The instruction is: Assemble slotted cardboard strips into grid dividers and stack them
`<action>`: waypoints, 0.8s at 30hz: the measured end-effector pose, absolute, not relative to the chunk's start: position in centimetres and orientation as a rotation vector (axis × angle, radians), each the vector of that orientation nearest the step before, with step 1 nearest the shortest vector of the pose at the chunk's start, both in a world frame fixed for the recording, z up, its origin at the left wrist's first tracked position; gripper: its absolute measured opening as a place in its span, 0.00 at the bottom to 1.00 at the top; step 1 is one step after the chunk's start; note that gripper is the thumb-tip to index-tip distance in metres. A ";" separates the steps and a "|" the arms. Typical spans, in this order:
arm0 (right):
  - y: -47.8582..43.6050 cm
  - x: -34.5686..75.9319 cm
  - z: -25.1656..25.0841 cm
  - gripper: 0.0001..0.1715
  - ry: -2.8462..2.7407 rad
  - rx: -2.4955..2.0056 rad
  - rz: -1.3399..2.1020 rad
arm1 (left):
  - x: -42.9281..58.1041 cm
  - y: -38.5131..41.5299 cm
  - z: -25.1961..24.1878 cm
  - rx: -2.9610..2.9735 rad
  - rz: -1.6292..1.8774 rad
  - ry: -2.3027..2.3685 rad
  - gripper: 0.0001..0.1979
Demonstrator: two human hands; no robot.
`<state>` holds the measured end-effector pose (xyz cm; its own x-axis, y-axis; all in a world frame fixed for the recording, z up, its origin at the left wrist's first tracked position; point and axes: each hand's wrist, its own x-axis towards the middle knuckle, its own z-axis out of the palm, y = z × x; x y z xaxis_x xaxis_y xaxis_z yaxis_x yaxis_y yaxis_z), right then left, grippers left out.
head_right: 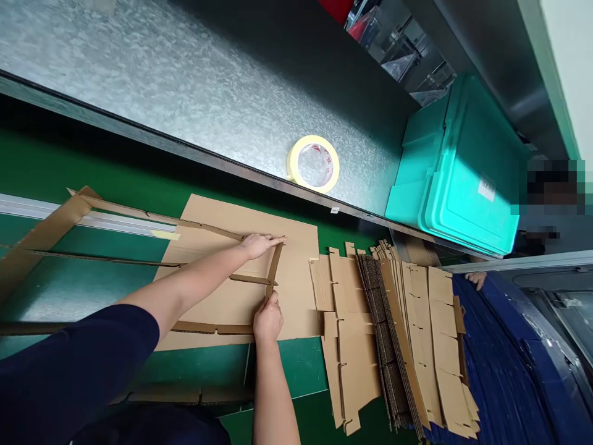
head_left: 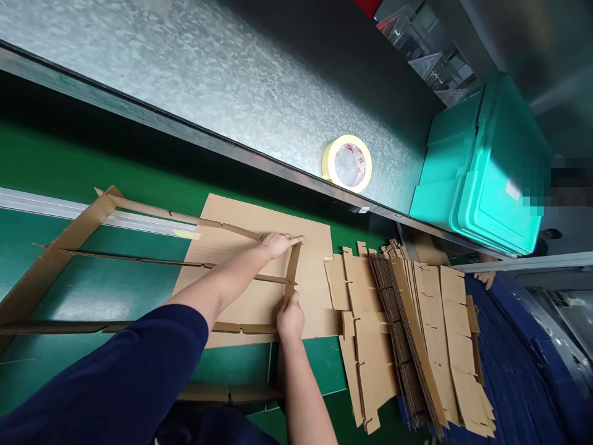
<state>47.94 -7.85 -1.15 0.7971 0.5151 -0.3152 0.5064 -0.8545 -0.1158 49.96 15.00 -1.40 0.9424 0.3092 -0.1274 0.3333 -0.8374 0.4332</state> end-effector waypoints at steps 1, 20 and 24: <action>-7.9 47.9 -1.2 0.17 -0.845 -2.955 0.528 | 50.0 15.1 -1.4 2.633 -0.060 0.457 0.41; -6.2 48.6 -1.0 0.19 -0.892 -3.034 0.594 | 50.0 14.6 -1.0 2.687 0.005 0.525 0.31; -6.2 48.6 -0.4 0.25 -0.865 -2.938 0.614 | 43.0 13.5 0.1 2.698 0.237 0.704 0.27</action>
